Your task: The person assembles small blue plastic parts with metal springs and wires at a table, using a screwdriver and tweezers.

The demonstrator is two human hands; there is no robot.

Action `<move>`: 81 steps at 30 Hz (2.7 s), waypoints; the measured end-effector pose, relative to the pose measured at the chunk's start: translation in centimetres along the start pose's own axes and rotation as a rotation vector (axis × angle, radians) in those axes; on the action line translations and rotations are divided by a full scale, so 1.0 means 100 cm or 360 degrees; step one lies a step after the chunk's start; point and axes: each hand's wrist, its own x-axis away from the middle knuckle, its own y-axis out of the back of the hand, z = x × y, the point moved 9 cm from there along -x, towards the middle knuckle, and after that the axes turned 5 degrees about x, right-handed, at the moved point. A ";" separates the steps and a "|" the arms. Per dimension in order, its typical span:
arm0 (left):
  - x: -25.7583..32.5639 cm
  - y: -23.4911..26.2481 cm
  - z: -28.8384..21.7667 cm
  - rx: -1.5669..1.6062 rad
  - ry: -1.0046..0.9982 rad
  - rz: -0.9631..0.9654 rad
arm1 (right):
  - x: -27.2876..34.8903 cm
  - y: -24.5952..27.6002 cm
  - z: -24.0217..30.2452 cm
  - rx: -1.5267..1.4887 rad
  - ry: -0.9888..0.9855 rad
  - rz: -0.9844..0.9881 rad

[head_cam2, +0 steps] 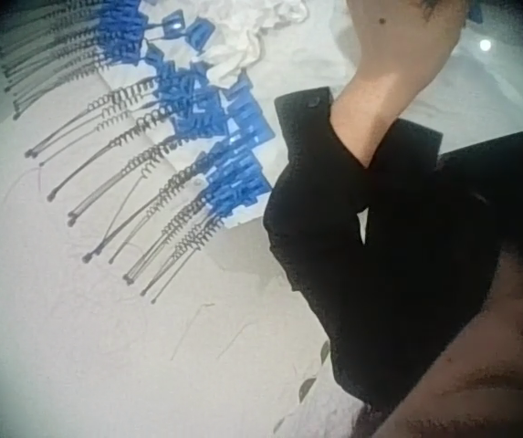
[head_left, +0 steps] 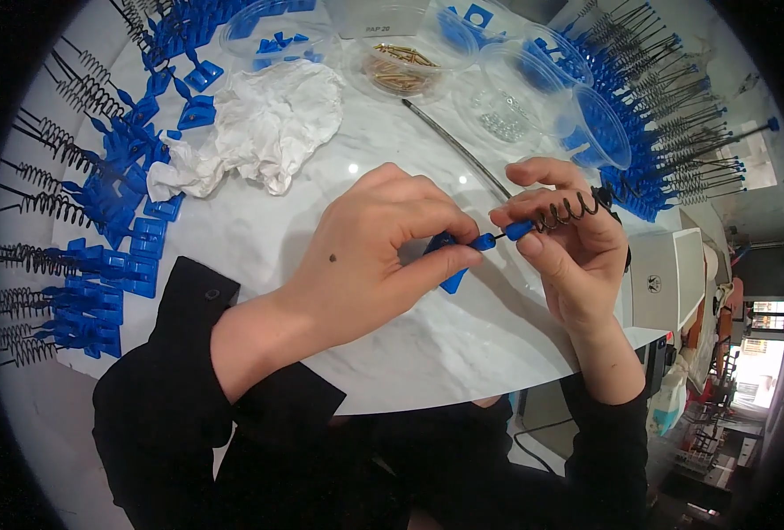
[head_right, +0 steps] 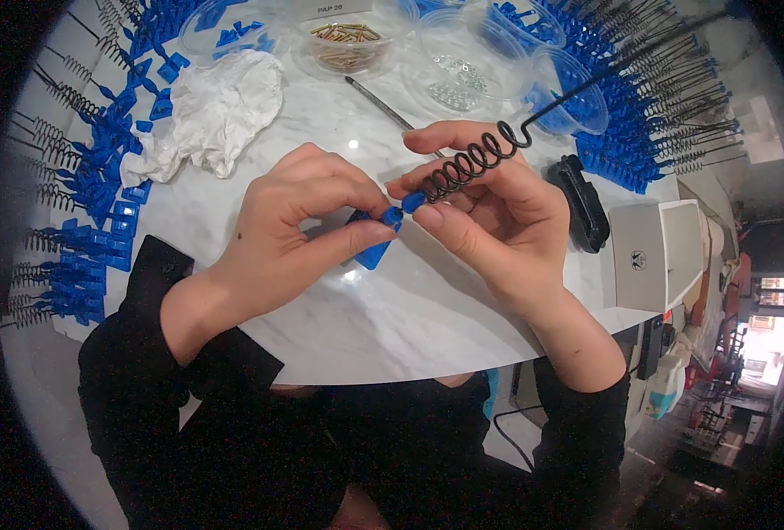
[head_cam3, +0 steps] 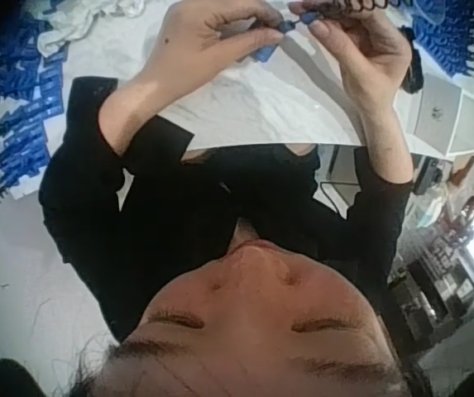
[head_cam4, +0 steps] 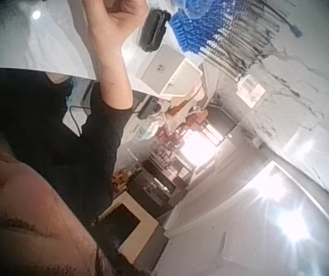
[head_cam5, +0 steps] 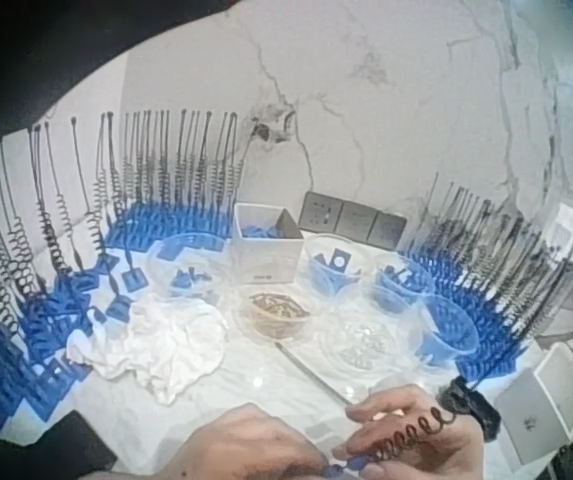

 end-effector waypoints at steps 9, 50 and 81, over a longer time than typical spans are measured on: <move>0.002 0.001 0.000 -0.0049 -0.0003 0.0001 | -0.001 0.000 -0.001 0.0111 0.0113 0.0091; 0.001 0.001 0.006 -0.0027 -0.0004 -0.0029 | 0.003 0.002 -0.015 -0.0274 -0.0115 0.0024; 0.004 0.004 0.002 0.0014 -0.0058 -0.0063 | 0.002 -0.003 -0.010 0.0235 0.0052 0.0127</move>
